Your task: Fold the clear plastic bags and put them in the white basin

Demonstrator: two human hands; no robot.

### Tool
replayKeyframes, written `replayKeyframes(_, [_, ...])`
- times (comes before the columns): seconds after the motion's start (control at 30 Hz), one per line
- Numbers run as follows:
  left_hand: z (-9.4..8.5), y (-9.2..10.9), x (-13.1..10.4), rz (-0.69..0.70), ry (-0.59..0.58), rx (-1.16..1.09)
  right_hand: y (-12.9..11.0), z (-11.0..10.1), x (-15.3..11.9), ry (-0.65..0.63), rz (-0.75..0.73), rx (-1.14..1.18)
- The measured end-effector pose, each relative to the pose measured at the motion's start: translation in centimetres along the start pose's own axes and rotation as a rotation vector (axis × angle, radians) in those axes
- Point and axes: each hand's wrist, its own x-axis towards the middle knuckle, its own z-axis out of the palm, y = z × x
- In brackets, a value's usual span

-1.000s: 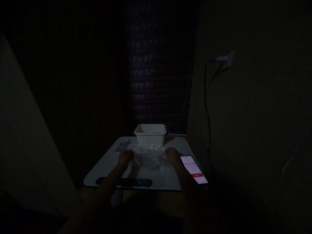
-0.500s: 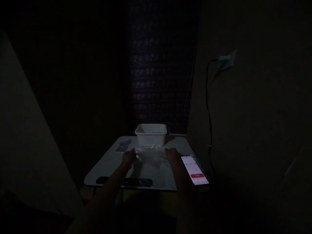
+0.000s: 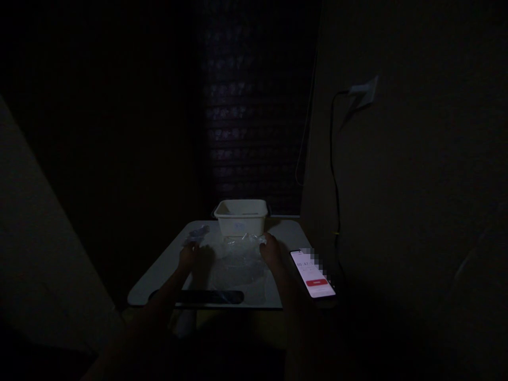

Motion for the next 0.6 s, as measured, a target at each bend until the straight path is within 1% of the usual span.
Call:
replayKeyframes(0.1, [-1.2,-0.6,1.1,0.012,-0.038,0.156,0.5,0.4,0.4,-0.011,-0.037,-0.062])
replayKeyframes(0.17, [-1.7,-0.9,2.1,0.023,-0.063,0.249,0.7,0.7,0.9,-0.016,-0.062,-0.091])
replayKeyframes(0.23, [-1.7,-1.2,3.1,0.035,-0.085,0.342,0.7,1.1,1.3,-0.018,-0.09,-0.111])
replayKeyframes(0.33, [-0.8,-1.4,3.9,0.044,-0.097,0.479,0.4,1.7,1.7,-0.03,-0.139,-0.137])
replayKeyframes(0.47, [0.3,-1.6,3.5,0.12,-0.126,0.669,-0.2,2.5,1.8,-0.055,-0.19,-0.185])
replayKeyframes(0.53, [0.5,-1.5,3.0,0.176,-0.153,0.773,-0.6,2.9,1.6,-0.073,-0.193,-0.202])
replayKeyframes(0.6, [0.2,-1.2,2.3,0.21,-0.182,0.832,-1.0,3.2,1.2,-0.086,-0.2,-0.207])
